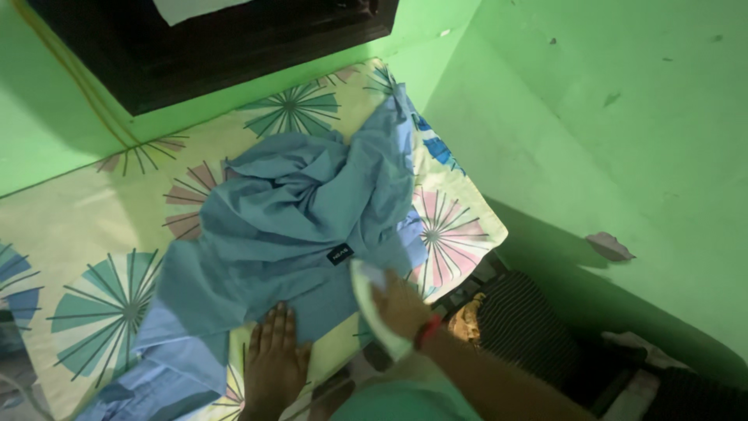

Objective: The person irons a light blue shirt on a patterned ironing board. They repeatedly smooth the fabric with their hands and move the iron across the shirt, focusing on the sleeves and body sections.

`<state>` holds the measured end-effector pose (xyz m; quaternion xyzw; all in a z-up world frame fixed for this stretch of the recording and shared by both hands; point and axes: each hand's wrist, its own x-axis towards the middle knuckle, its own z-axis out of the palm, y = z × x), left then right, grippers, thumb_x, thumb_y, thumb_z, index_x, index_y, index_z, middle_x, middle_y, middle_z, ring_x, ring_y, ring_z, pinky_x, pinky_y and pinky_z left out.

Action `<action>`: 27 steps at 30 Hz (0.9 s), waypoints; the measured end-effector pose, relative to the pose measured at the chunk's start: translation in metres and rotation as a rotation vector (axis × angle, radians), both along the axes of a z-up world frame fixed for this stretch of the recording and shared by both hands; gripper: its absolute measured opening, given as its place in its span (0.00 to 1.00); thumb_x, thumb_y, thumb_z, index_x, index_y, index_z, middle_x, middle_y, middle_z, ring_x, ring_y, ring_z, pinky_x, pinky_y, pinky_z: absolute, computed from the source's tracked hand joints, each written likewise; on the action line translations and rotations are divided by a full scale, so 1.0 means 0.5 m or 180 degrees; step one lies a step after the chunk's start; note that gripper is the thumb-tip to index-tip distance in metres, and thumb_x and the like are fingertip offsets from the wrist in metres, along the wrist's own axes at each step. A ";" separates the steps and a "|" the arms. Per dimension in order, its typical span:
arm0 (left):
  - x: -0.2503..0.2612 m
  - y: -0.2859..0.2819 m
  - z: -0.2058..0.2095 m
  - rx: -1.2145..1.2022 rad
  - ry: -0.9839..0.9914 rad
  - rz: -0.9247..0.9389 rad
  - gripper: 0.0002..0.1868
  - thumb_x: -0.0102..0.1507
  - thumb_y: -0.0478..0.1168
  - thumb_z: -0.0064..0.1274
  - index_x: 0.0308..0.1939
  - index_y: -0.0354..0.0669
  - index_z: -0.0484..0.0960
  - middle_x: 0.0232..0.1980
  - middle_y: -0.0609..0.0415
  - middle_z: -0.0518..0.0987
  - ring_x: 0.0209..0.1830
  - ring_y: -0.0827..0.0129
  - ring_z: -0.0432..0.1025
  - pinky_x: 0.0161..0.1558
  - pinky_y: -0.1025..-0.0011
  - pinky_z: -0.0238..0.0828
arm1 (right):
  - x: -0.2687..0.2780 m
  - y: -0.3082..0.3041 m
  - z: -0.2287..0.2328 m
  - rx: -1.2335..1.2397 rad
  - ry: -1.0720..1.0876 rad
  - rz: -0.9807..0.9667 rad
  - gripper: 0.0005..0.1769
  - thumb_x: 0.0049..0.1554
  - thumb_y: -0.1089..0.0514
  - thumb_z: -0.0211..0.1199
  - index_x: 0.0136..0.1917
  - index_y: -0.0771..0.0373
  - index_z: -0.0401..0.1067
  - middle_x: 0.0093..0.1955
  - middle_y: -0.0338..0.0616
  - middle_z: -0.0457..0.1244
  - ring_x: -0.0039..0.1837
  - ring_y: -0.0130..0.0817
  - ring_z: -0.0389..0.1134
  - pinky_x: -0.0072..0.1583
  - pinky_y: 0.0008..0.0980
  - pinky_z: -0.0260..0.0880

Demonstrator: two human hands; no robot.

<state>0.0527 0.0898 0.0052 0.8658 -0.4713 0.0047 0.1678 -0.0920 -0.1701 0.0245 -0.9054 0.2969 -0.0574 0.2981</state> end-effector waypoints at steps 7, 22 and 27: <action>0.004 0.002 -0.011 0.0005 0.0069 -0.0044 0.38 0.64 0.56 0.38 0.72 0.35 0.60 0.77 0.41 0.58 0.78 0.53 0.51 0.74 0.51 0.42 | -0.206 -0.348 -0.084 -0.1455 0.0894 -0.0735 0.27 0.67 0.40 0.43 0.62 0.66 0.63 0.39 0.53 0.68 0.31 0.42 0.70 0.30 0.39 0.71; -0.002 0.011 -0.008 0.0114 0.0095 0.0165 0.36 0.65 0.53 0.35 0.73 0.36 0.58 0.78 0.42 0.56 0.79 0.51 0.50 0.75 0.52 0.39 | 0.060 0.120 0.100 0.0272 0.0024 0.0666 0.27 0.67 0.41 0.48 0.62 0.67 0.66 0.45 0.63 0.69 0.46 0.61 0.71 0.49 0.55 0.71; -0.007 0.006 0.001 0.0137 0.0157 0.0230 0.37 0.64 0.53 0.35 0.74 0.37 0.57 0.79 0.43 0.56 0.79 0.53 0.50 0.75 0.51 0.39 | -0.003 -0.025 0.084 0.0388 0.0733 -0.0056 0.31 0.64 0.39 0.45 0.64 0.69 0.59 0.37 0.64 0.68 0.41 0.64 0.72 0.45 0.58 0.73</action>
